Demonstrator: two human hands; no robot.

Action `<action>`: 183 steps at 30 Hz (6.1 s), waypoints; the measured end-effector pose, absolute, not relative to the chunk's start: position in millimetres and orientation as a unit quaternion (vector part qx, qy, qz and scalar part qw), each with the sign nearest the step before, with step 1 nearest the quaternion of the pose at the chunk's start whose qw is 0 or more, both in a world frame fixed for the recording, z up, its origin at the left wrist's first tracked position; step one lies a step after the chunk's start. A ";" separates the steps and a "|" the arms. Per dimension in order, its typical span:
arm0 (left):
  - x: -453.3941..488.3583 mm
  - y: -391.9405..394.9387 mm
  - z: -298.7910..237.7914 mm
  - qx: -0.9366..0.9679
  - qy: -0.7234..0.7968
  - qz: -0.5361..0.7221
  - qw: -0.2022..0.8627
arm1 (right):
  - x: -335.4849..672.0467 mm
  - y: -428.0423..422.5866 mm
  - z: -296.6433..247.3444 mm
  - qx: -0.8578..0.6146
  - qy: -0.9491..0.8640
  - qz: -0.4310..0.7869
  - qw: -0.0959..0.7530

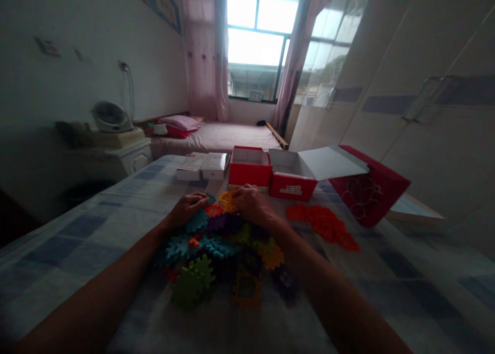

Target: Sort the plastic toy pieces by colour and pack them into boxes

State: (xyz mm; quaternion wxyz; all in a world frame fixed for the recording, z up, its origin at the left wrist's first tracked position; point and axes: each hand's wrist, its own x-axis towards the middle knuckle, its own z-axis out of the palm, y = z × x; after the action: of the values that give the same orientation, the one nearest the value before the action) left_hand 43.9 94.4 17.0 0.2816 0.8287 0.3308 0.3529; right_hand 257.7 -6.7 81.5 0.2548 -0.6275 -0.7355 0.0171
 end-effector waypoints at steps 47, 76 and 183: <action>59.2 65.1 35.1 0.926 0.272 0.263 -0.017 | 245.8 -60.1 88.2 -0.626 -0.775 -0.001 0.092; 59.0 72.5 29.6 0.910 0.302 0.284 -0.020 | 212.7 -29.3 91.8 -0.581 -0.806 0.096 -0.063; -24.7 -76.1 21.1 0.960 0.088 0.264 -0.040 | 396.6 -108.2 78.6 -0.852 -0.505 -0.079 0.114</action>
State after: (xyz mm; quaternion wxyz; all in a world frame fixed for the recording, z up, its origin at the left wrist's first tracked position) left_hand -24.7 -76.1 21.1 -0.0402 0.9595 0.0881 0.2644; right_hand 396.6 -108.2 78.6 0.1140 -0.8517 -0.5053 -0.0787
